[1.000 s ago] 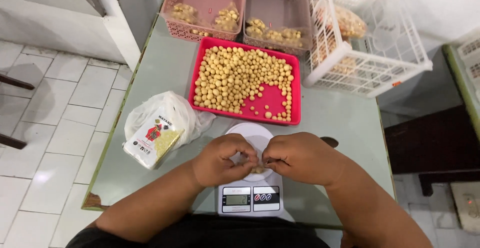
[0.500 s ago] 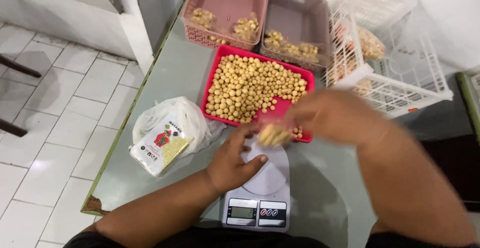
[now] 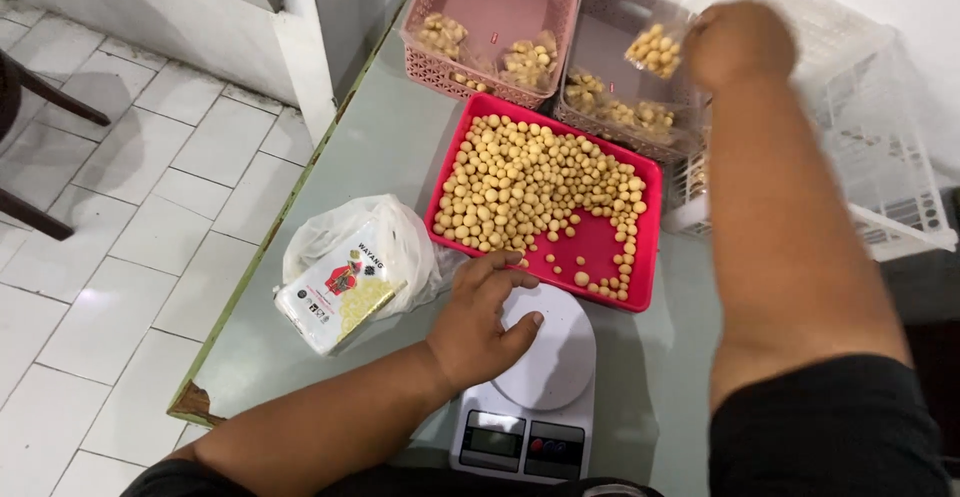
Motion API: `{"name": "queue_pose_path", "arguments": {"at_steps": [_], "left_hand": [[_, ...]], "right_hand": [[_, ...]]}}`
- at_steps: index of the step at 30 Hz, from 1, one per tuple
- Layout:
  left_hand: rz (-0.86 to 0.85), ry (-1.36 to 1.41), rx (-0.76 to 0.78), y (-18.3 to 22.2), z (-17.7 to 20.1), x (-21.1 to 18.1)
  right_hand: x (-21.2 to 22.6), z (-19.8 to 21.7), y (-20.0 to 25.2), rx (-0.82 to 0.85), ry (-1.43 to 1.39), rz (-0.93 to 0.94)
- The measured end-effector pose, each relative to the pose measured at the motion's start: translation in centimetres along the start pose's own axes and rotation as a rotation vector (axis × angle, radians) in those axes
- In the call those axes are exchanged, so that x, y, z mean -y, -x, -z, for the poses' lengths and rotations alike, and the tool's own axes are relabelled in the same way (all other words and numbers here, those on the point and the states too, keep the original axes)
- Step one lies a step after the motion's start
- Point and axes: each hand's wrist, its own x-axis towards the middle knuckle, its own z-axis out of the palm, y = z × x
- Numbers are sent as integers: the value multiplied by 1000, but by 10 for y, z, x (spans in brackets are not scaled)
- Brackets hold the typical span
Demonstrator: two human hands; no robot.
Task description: The person scoops small round dried fruit from a red tray into a clear plastic bag using a metal spoon. They place the bag on a digital scale to check the weight, then continue adding fruit until the desired amount is reached. The filled bag is then placed into a white plastic crate.
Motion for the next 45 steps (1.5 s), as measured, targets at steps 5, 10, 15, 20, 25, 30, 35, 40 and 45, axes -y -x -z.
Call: {"name": "queue_pose_path", "arguments": {"at_steps": [5, 10, 15, 20, 25, 30, 35, 40, 45], "left_hand": [[-30, -21, -39, -1, -3, 7], [-97, -82, -89, 0, -8, 16], [-41, -79, -52, -6, -6, 15], [-58, -100, -51, -6, -3, 14], [-47, -102, -76, -5, -7, 15], [-158, -185, -146, -5, -13, 20], [-244, -365, -59, -10, -5, 34], [-242, -522, -56, -11, 24, 30], [259, -962, 441, -6, 39, 33]], "right_hand": [[27, -37, 42, 206, 197, -24], [20, -50, 48, 325, 393, 113], [3, -66, 33, 259, 395, 109], [15, -53, 44, 240, 428, 150], [16, -47, 54, 209, 504, 191], [42, 18, 156, 236, 343, 183], [15, 21, 267, 504, 92, 77], [-38, -14, 324, 648, -84, -47], [-72, -59, 367, 332, -111, 49]]}}
